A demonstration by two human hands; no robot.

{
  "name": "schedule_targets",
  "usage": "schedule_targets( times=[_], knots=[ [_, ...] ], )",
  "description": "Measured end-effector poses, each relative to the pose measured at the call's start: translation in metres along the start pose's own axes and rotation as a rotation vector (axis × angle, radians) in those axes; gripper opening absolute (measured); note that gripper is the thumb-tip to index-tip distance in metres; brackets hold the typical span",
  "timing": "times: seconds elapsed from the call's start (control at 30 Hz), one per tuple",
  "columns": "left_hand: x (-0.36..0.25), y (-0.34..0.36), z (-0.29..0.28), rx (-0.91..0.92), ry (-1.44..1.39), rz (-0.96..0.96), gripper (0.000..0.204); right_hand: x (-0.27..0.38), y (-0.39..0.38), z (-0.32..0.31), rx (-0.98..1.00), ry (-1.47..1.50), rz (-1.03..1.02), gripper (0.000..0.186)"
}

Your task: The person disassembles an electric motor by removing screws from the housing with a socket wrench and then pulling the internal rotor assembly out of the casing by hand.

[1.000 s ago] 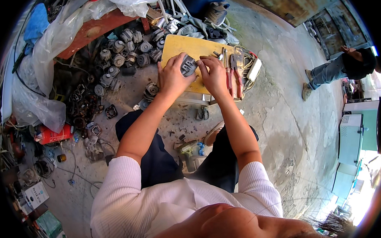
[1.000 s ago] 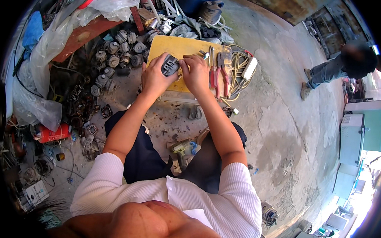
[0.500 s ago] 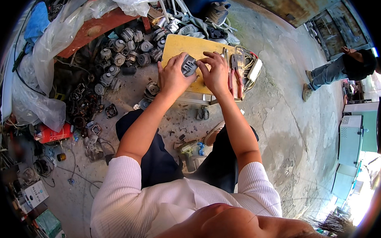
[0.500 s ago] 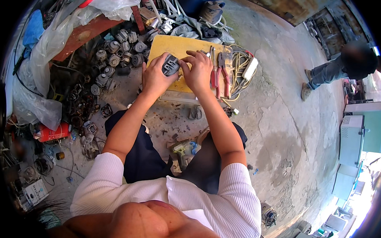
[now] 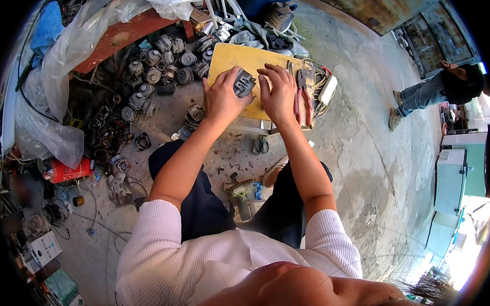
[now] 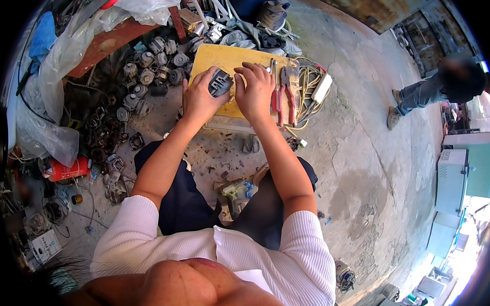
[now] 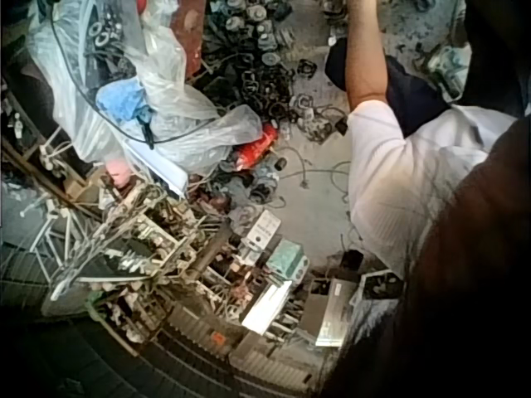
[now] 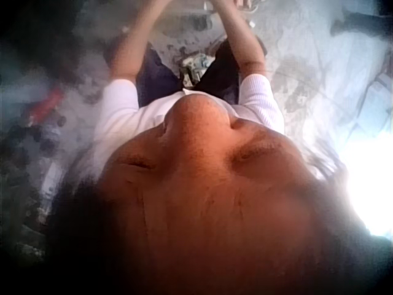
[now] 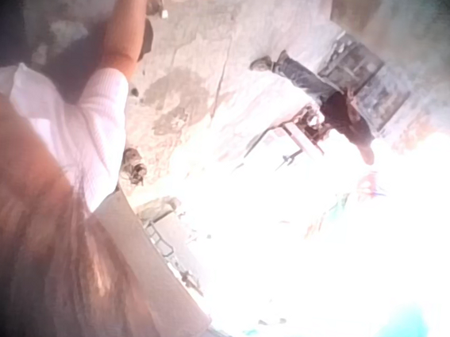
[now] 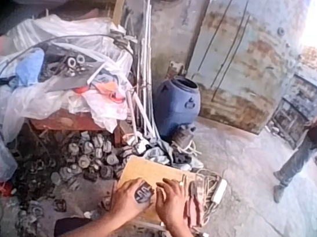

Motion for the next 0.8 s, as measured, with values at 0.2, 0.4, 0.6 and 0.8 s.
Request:
schedule_targets(
  times=[0.2,0.4,0.6,0.8],
  knots=[
    [0.000,0.000,0.000,0.003,-0.002,-0.001,0.069,-0.001,-0.001,-0.002,-0.002,-0.011,-0.037,0.009],
    [0.000,0.000,0.001,0.005,-0.006,-0.001,0.070,-0.001,-0.002,0.000,0.065,-0.031,-0.025,0.014],
    [0.001,0.000,0.001,0.007,-0.002,0.002,0.070,0.002,-0.002,-0.006,0.050,-0.057,-0.038,0.017],
    [0.001,0.000,0.002,0.011,-0.002,0.000,0.070,0.005,-0.002,-0.010,0.098,0.004,-0.063,0.023]
  ],
)
Point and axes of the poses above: each hand's wrist, its own y-axis towards the middle knuckle, its own z-axis out of the palm, x = y × z, the point moved 7 cm from there along y, towards the middle knuckle, and after that the axes turned 6 degrees about -x, right-handed, at the moved point
